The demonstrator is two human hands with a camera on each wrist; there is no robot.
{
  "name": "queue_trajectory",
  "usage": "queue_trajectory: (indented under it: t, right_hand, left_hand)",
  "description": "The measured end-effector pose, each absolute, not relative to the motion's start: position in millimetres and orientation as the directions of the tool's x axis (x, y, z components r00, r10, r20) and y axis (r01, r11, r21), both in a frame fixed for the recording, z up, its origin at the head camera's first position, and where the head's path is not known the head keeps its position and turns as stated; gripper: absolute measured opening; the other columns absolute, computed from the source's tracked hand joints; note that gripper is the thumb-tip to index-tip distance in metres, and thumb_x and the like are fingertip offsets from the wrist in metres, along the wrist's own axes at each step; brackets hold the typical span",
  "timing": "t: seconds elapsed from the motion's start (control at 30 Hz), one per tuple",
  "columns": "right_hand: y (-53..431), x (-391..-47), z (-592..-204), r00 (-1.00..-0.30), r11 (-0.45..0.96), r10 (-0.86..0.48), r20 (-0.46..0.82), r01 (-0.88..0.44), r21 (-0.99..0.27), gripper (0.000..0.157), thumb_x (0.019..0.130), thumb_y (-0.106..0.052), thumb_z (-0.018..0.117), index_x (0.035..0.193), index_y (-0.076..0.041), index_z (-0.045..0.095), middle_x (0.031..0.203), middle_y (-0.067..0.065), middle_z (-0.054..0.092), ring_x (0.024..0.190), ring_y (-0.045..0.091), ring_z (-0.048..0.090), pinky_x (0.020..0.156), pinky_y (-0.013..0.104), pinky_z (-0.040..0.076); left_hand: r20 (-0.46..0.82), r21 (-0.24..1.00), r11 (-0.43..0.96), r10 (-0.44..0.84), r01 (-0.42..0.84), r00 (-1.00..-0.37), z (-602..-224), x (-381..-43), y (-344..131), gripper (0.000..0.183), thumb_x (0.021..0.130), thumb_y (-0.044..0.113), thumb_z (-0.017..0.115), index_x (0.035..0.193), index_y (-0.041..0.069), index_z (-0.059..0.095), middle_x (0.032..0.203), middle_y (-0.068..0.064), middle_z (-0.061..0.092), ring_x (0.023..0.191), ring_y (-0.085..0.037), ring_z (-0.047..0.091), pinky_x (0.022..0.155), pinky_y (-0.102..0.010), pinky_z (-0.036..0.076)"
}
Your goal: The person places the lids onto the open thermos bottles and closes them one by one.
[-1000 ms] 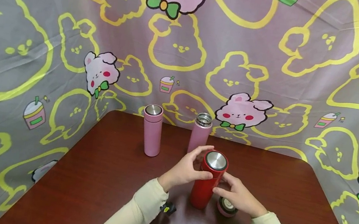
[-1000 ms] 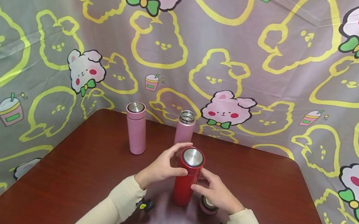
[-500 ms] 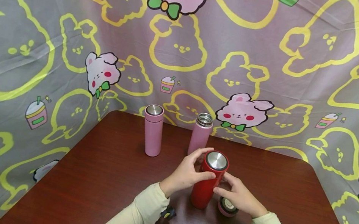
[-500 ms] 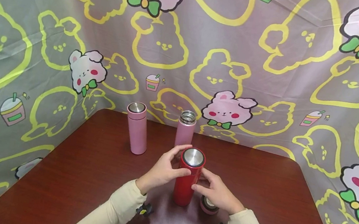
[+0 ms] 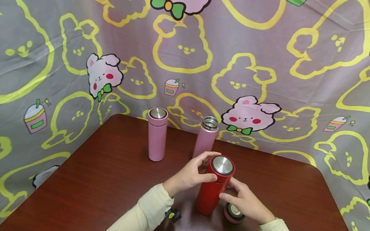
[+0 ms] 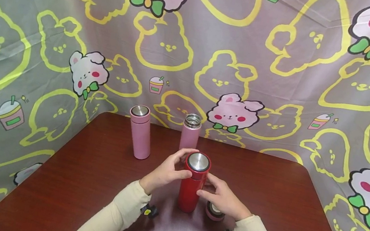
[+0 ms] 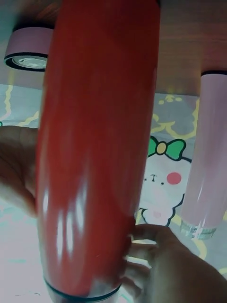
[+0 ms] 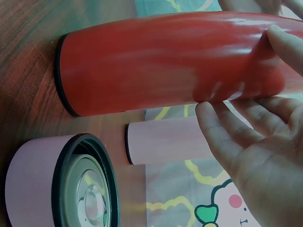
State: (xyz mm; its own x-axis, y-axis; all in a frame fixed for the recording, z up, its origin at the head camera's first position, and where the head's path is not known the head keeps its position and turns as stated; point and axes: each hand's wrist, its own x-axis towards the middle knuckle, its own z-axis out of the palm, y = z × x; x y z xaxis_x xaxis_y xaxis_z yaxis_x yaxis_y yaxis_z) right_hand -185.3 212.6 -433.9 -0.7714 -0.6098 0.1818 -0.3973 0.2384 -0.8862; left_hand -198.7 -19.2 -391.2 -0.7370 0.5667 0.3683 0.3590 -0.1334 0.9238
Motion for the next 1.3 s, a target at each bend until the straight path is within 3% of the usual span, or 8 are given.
queue_trajectory:
  t: [0.13, 0.4, 0.6, 0.83, 1.1, 1.3]
  right_hand:
    - [212, -184, -432, -0.775, 0.246, -0.605, 0.183, -0.401, -0.883, 0.046, 0.091, -0.012, 0.064, 0.132, -0.001, 0.046, 0.118, 0.015, 0.058, 0.101, 0.021, 0.062, 0.084, 0.031, 0.051]
    - [211, -184, -431, -0.776, 0.246, -0.607, 0.172, -0.390, -0.887, 0.047, 0.092, -0.010, 0.062, 0.134, -0.002, 0.044, 0.119, 0.013, 0.056, 0.102, 0.020, 0.062, 0.084, 0.029, 0.051]
    - [209, -186, -432, -0.763, 0.219, -0.616, 0.195, -0.404, -0.888, 0.046, 0.091, -0.006, 0.062, 0.133, 0.000, 0.044, 0.118, 0.014, 0.057, 0.101, 0.018, 0.062, 0.084, 0.030, 0.051]
    - [209, -185, -432, -0.766, 0.221, -0.612, 0.198, -0.406, -0.887, 0.046, 0.091, -0.008, 0.063, 0.133, -0.001, 0.045, 0.117, 0.013, 0.058, 0.101, 0.019, 0.062, 0.084, 0.031, 0.051]
    - [211, -184, -433, -0.780, 0.258, -0.601, 0.172, -0.394, -0.882, 0.048, 0.091, -0.016, 0.064, 0.134, -0.004, 0.045, 0.119, 0.011, 0.057, 0.103, 0.020, 0.062, 0.085, 0.030, 0.051]
    - [211, -184, -434, -0.782, 0.256, -0.600, 0.171, -0.390, -0.884, 0.050, 0.091, -0.016, 0.064, 0.135, -0.004, 0.044, 0.119, 0.012, 0.057, 0.104, 0.020, 0.061, 0.085, 0.030, 0.051]
  left_hand:
    - [0.388, 0.919, -0.194, 0.600, 0.343, -0.700, -405, -213, -19, 0.067, 0.086, 0.036, 0.068, 0.140, 0.008, 0.039, 0.127, -0.010, 0.053, 0.112, -0.015, 0.053, 0.093, -0.034, 0.045]
    - [0.430, 0.902, -0.341, 0.657, 0.265, -0.620, -412, -225, -17, 0.081, 0.083, 0.047, 0.067, 0.140, -0.001, 0.036, 0.122, -0.011, 0.057, 0.110, -0.016, 0.053, 0.094, -0.038, 0.045]
    - [0.456, 0.879, -0.446, 0.685, 0.167, -0.568, -415, -228, -14, 0.066, 0.090, 0.029, 0.055, 0.141, -0.005, 0.030, 0.125, -0.005, 0.055, 0.115, -0.018, 0.051, 0.099, -0.041, 0.040]
    - [0.493, 0.851, -0.511, 0.695, 0.121, -0.523, -416, -228, -10, 0.061, 0.086, 0.013, 0.039, 0.142, -0.008, 0.025, 0.125, -0.004, 0.054, 0.115, -0.021, 0.051, 0.101, -0.046, 0.036]
    - [0.434, 0.897, -0.381, 0.670, 0.223, -0.602, -411, -221, -19, 0.072, 0.089, 0.034, 0.060, 0.144, 0.000, 0.030, 0.131, -0.012, 0.050, 0.117, -0.019, 0.049, 0.099, -0.039, 0.040]
    - [0.409, 0.908, -0.183, 0.586, 0.378, -0.699, -403, -209, -25, 0.070, 0.087, 0.040, 0.066, 0.142, 0.008, 0.038, 0.132, -0.010, 0.051, 0.116, -0.017, 0.051, 0.098, -0.035, 0.042]
